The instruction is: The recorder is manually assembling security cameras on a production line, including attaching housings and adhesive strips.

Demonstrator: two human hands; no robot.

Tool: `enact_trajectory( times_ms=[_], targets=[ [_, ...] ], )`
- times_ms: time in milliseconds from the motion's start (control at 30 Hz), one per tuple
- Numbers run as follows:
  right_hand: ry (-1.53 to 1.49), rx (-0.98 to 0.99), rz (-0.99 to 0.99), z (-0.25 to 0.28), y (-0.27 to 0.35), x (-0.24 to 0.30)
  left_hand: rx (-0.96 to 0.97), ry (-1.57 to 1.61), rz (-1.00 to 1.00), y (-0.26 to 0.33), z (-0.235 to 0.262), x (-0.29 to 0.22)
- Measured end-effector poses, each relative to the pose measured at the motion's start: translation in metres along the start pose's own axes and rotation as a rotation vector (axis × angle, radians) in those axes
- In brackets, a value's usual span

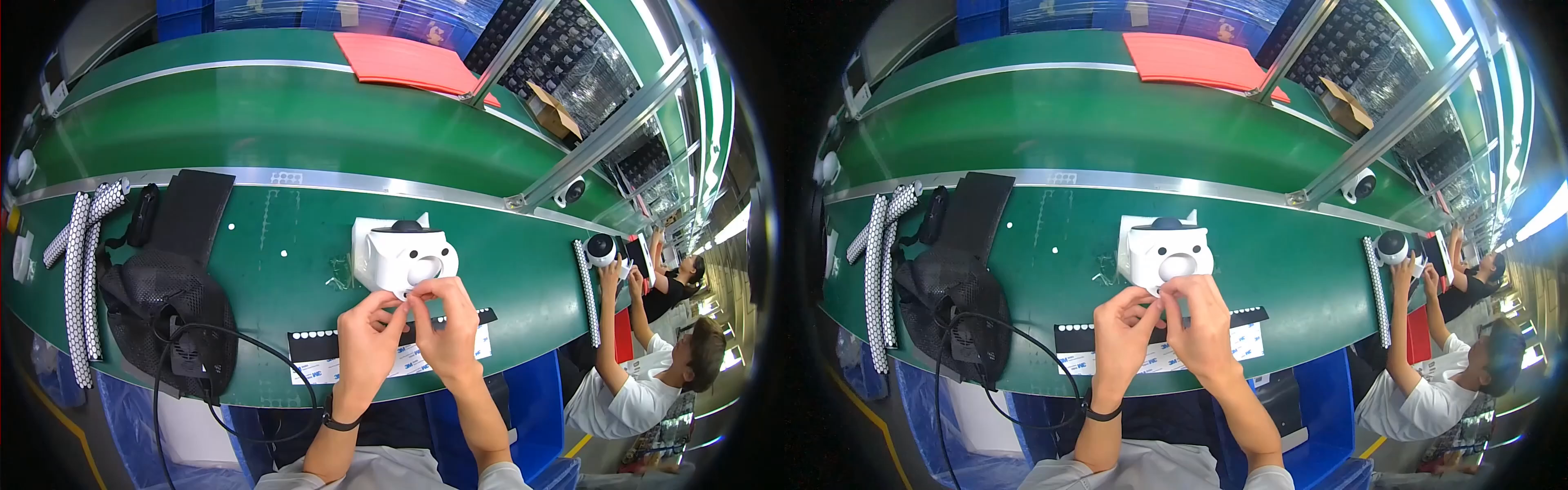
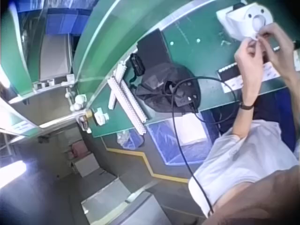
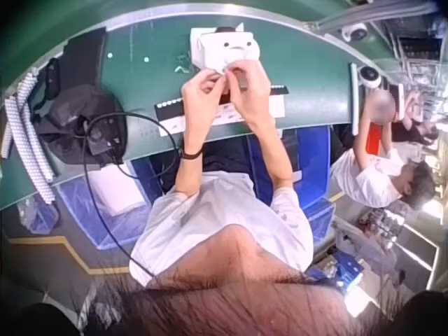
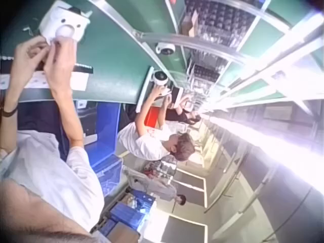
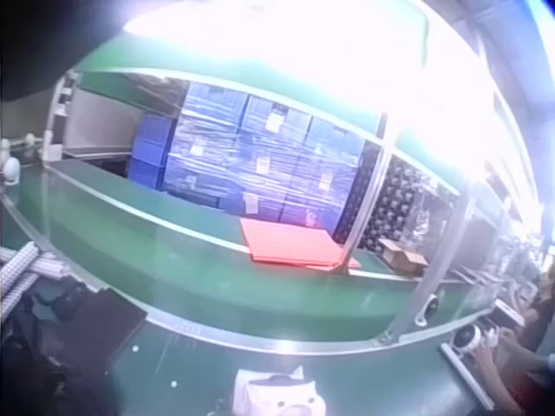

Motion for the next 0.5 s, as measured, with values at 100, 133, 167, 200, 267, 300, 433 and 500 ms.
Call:
enact_trajectory(
  times_ms=[100,133,167,200,267,300,433,500],
  targets=[
    [-0.028,-0.015,-0.046,0.003,0.000,0.003,-0.004,0.012,0.005,0.001,-0.001,-0.001],
    [-0.013,-0.020,-0.090,0.003,0.000,0.003,0.008,0.025,0.031,0.001,-0.003,-0.001],
    [0.001,-0.025,-0.135,0.004,0.001,0.002,0.019,0.036,0.058,0.002,-0.005,0.001],
    [0.002,-0.025,-0.137,0.003,0.002,0.004,0.021,0.037,0.059,0.001,-0.004,0.000],
    [0.003,-0.038,-0.211,0.002,0.005,0.002,0.041,0.016,0.058,0.000,-0.003,0.000],
    [0.002,-0.037,-0.212,0.002,0.005,0.001,0.041,0.015,0.059,0.000,-0.002,0.000],
    [0.048,-0.125,-0.152,0.010,0.010,-0.008,0.051,0.024,0.029,0.001,-0.002,0.001],
    [-0.001,-0.183,-0.085,0.018,0.015,-0.012,0.049,0.023,0.024,0.002,-0.002,-0.001]
  ],
)
Point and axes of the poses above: each hand's wrist, its own y-axis away from the middle knuckle, its own z-axis out of the back of the hand, x = y × z, the point moved 7 cm from there along -y, towards the middle knuckle
